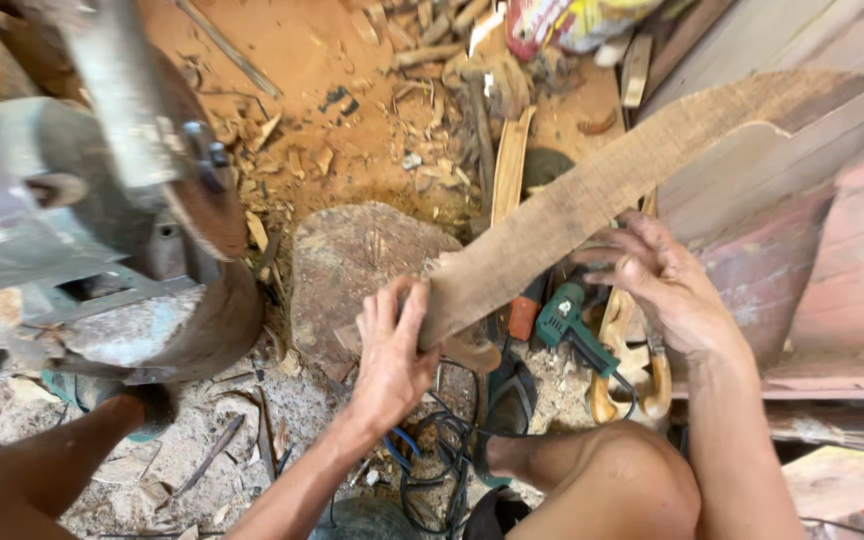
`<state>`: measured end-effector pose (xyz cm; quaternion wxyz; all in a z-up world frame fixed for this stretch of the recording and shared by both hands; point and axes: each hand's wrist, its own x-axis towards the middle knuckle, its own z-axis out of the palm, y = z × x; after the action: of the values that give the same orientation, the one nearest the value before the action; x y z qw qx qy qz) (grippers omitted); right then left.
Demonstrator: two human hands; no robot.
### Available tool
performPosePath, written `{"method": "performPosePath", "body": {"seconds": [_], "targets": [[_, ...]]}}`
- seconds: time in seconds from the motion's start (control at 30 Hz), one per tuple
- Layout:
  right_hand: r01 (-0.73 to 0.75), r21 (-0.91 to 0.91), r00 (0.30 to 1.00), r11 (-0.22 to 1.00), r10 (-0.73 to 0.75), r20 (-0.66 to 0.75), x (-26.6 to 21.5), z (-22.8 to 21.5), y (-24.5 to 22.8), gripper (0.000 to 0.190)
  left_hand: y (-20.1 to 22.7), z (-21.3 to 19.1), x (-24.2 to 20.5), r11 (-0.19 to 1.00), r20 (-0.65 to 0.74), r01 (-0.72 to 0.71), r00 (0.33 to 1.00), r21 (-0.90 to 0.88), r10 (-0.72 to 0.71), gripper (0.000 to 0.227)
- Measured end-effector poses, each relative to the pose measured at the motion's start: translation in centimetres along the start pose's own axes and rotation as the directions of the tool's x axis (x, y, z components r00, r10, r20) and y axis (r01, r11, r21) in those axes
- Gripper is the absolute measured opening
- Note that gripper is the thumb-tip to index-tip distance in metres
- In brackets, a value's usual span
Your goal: The person uses a handheld electric drill to carve a curved wooden piece, then switches to a belt sander to smooth and shape the same piece. The person holds the wood with both hands and moves it against the rotating belt to refine its edges.
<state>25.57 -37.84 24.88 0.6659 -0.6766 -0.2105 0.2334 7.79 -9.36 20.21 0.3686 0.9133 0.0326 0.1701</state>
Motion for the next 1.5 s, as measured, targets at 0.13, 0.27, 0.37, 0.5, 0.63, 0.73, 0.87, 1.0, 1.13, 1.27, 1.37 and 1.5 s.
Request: {"method": "performPosePath", "body": {"seconds": [0.13,0.27,0.37,0.5,0.63,0.73,0.87,1.0,1.13,1.27,1.37,1.5], "targets": [[0.023,-0.051,0.991,0.998,-0.016,0.135,0.6,6.6,-6.0,0.085,1.6,-3.2,-2.5,0.858,0.15,0.022,0.987,-0.514,0.064,0.05],[-0.083,0.398,0.996,0.914,0.089,0.004,1.3,14.0,-5.1,0.057,2.2,-5.6,-5.2,0.309,0.449,0.437,0.893,-0.844,-0.035,0.045],[-0.071,0.418,0.992,0.906,0.106,-0.062,1.7,19.4,-3.0,0.038,0.9,-8.3,-6.3,0.435,0.486,0.45,0.873,-0.78,-0.033,0.055],[-0.128,0.42,0.972,0.899,0.198,-0.129,3.7,21.9,-1.7,0.031,-4.6,-13.0,-6.5,0.543,0.651,0.672,0.709,-0.504,-0.273,0.071],[-0.081,0.469,0.975,0.879,0.168,-0.147,6.0,22.0,-0.3,0.024,-14.9,-18.4,-5.2,0.432,0.291,0.748,0.618,-0.504,-0.73,0.031],[0.302,0.478,0.95,0.825,-0.216,-0.226,6.7,22.0,0.7,0.03,-20.5,-19.4,-4.7,0.367,0.029,0.596,0.55,-0.714,-0.835,0.028],[0.215,0.057,0.967,0.975,-0.204,-0.15,8.3,22.0,1.2,0.026,-23.1,-18.6,-3.3,0.399,-0.063,0.593,0.505,-0.699,-0.861,0.039],[0.333,-0.455,0.896,0.826,-0.427,-0.119,8.4,23.4,2.8,0.026,-24.0,-19.4,-2.1,0.454,-0.098,0.782,0.459,-0.427,-0.883,0.06],[0.494,-0.657,0.778,0.57,-0.626,0.043,9.4,22.9,3.1,0.023,-24.5,-19.8,-1.7,0.582,-0.312,0.807,0.529,-0.104,-0.789,0.048],[0.462,-0.539,0.828,0.705,-0.561,-0.024,9.9,23.0,2.8,0.019,-24.8,-19.6,-1.2,0.537,-0.378,0.839,0.527,0.088,-0.761,0.044],[0.458,-0.58,0.824,0.674,-0.567,-0.007,8.8,23.5,2.7,0.02,-24.6,-19.4,-1.1,0.474,-0.355,0.877,0.469,0.077,-0.809,0.049],[0.415,-0.574,0.857,0.706,-0.515,-0.014,7.4,23.5,2.4,0.019,-24.3,-19.2,-1.0,0.459,-0.401,0.879,0.469,0.129,-0.787,0.051]]}}
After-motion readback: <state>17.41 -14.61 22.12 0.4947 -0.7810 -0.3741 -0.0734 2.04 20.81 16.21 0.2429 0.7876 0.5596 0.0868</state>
